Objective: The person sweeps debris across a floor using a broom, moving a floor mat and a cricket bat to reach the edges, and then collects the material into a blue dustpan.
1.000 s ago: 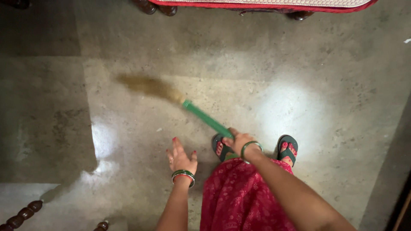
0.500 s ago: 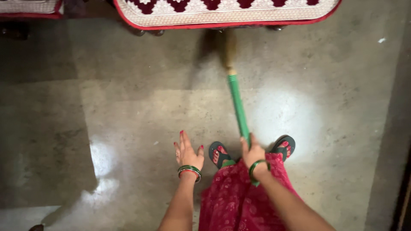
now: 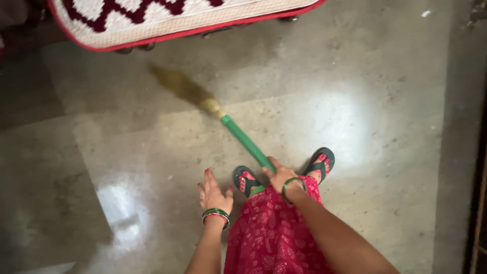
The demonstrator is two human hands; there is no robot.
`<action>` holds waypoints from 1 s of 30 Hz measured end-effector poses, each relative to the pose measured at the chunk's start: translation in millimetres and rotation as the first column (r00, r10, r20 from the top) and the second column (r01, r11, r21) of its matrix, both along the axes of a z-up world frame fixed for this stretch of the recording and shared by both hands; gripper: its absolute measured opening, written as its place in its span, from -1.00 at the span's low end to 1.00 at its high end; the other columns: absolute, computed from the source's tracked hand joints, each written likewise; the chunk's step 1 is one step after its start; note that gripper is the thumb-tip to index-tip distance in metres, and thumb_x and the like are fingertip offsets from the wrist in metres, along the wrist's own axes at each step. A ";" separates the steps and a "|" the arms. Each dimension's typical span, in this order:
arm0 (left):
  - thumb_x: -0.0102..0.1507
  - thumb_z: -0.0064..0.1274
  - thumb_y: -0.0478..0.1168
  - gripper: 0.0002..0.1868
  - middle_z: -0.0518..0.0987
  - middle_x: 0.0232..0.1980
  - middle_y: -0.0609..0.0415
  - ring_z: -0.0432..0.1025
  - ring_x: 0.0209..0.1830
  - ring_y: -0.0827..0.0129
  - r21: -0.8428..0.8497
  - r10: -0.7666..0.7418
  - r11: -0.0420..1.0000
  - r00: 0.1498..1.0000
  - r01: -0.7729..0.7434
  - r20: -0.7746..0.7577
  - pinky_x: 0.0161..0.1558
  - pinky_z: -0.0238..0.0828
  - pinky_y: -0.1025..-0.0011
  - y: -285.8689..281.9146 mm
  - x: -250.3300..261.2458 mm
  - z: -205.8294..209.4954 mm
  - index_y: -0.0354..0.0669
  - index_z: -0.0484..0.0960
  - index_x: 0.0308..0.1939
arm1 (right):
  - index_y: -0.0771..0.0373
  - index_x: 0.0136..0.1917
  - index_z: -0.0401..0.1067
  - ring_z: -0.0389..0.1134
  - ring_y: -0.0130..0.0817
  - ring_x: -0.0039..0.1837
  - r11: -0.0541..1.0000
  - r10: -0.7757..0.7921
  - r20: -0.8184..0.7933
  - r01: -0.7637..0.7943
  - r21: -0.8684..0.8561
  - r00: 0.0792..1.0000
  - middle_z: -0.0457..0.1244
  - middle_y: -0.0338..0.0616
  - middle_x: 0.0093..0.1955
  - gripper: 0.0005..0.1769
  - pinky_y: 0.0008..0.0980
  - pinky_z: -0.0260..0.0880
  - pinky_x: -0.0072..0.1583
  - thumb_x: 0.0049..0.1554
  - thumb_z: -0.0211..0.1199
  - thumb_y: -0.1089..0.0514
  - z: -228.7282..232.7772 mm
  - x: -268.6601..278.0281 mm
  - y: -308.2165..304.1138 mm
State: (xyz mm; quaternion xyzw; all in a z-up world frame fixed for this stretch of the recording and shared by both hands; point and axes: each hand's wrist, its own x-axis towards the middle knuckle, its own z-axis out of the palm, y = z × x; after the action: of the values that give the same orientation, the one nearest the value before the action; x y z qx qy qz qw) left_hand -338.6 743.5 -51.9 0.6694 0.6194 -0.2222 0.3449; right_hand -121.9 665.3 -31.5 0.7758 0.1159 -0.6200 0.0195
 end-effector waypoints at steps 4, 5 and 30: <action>0.17 0.21 -0.08 0.09 -0.12 0.68 0.22 -0.20 0.65 -0.11 -0.024 -0.023 0.999 1.000 0.022 -0.012 0.48 -0.10 -0.15 -1.6 40.5 10.6 0.15 -0.21 0.61 | -0.37 0.71 -0.19 0.44 0.14 0.30 0.963 -0.209 0.039 0.213 -0.168 0.977 0.41 0.21 0.25 -0.24 0.05 0.50 0.29 0.29 -0.20 -0.34 -7.6 54.5 -57.1; 0.17 0.21 -0.08 0.10 -0.12 0.68 0.21 -0.21 0.65 -0.11 -0.027 -0.028 0.999 1.000 0.028 -0.004 0.48 -0.10 -0.15 -1.9 52.5 13.0 0.14 -0.22 0.61 | -0.32 0.67 -0.11 0.38 0.13 0.34 0.977 -0.197 0.156 0.207 -0.053 0.968 0.32 0.19 0.31 -0.25 0.03 0.39 0.33 0.27 -0.14 -0.38 -16.1 67.9 -81.1; 0.18 0.18 -0.06 0.10 -0.09 0.68 0.20 -0.17 0.65 -0.08 0.041 -0.366 0.930 0.927 0.364 0.080 0.48 -0.08 -0.07 -100.0 358.4 39.1 0.09 -0.26 0.61 | -0.52 0.64 -0.23 0.38 0.09 0.30 0.964 0.011 0.226 0.050 -0.262 0.974 0.34 0.06 0.25 -0.27 0.07 0.39 0.29 0.26 -0.20 -0.44 30.6 293.9 -320.4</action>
State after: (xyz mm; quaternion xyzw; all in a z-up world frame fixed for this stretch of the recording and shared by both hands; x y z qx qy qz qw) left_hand 19.8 643.5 -12.8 0.7861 0.4712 -0.2456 0.3157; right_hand 172.0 344.9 -0.9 0.8324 0.0212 -0.5382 0.1302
